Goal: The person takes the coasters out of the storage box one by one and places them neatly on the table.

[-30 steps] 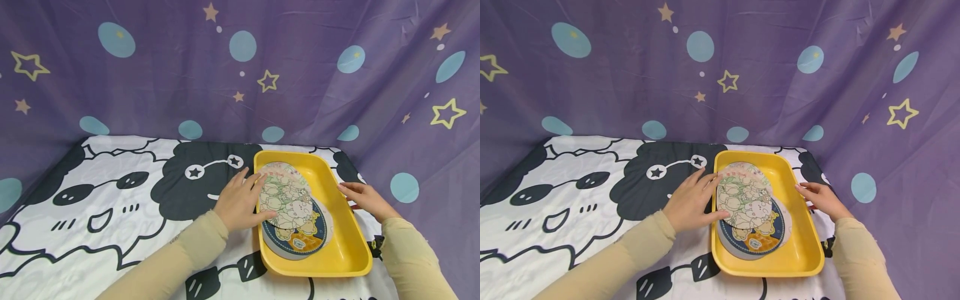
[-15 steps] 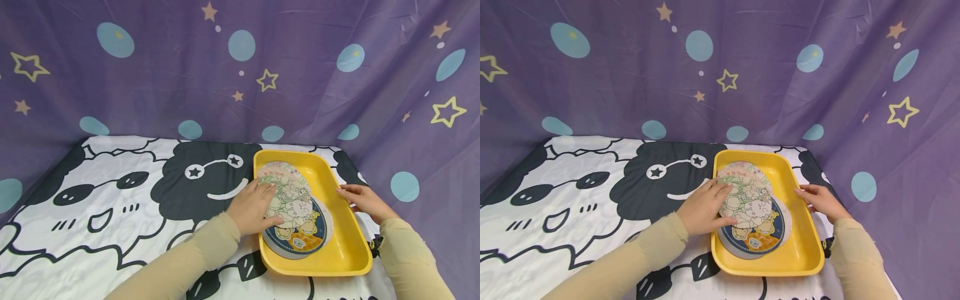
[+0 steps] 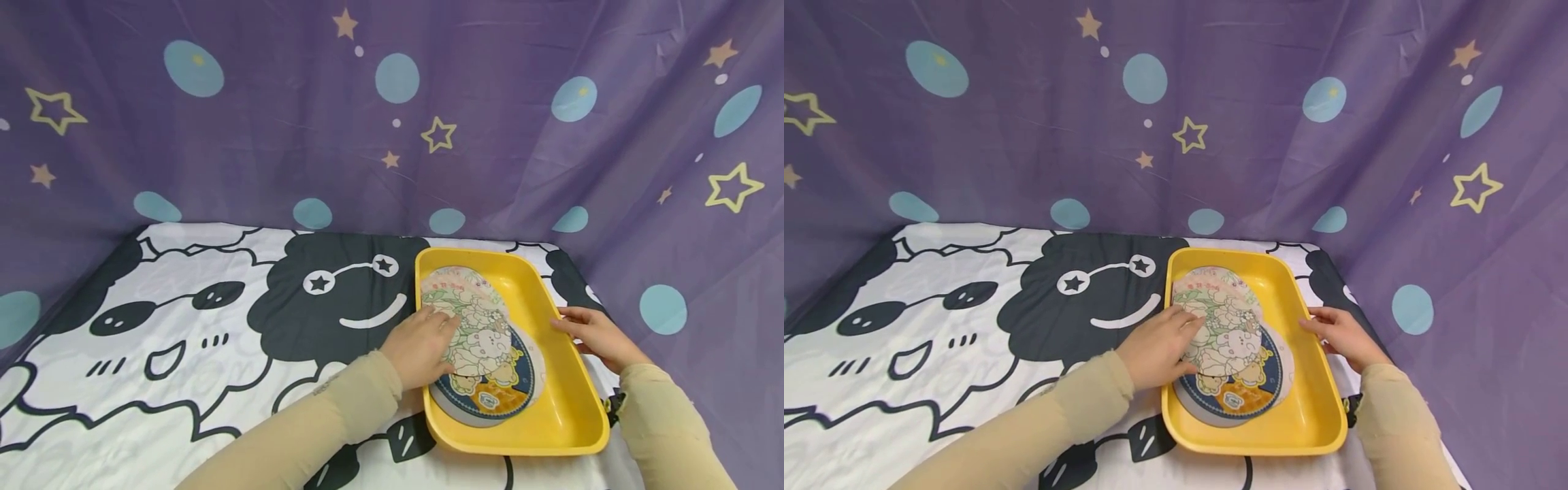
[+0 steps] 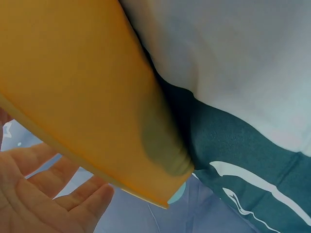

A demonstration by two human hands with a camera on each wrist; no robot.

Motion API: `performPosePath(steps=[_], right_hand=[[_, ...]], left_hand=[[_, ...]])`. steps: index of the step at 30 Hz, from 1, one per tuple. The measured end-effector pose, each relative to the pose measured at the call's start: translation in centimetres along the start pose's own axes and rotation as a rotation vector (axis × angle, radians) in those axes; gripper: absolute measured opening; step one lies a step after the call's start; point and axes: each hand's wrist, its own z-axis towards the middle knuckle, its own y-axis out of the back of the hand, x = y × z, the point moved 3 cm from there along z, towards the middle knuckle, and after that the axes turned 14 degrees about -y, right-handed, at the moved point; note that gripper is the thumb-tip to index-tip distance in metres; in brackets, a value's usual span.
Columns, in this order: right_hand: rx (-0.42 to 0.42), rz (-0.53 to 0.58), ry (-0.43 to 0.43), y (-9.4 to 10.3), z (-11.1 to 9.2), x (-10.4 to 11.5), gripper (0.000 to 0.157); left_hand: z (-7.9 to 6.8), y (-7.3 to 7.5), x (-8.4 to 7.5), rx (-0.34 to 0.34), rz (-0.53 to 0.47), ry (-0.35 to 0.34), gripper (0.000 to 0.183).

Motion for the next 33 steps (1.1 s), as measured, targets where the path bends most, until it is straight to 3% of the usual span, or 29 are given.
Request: performPosePath(steps=[10, 19, 28, 33], right_hand=[[0.04, 0.082, 0.005, -0.1, 0.2, 0.0, 0.075], [0.055, 0.12, -0.014, -0.1, 0.1, -0.1, 0.078], [0.067, 0.146, -0.01, -0.2, -0.2, -0.1, 0.079], [0.068, 0.153, -0.002, -0.3, -0.1, 0.0, 0.077]], left_hand=[[0.7, -0.3, -0.3, 0.019, 0.024, -0.011, 0.067], [1.4, -0.4, -0.8, 0.068, 0.082, -0.04, 0.048], [2.2, -0.7, -1.0, 0.138, 0.146, -0.02, 0.019], [2.6, -1.1, -0.9, 0.171, 0.146, 0.009, 0.016]])
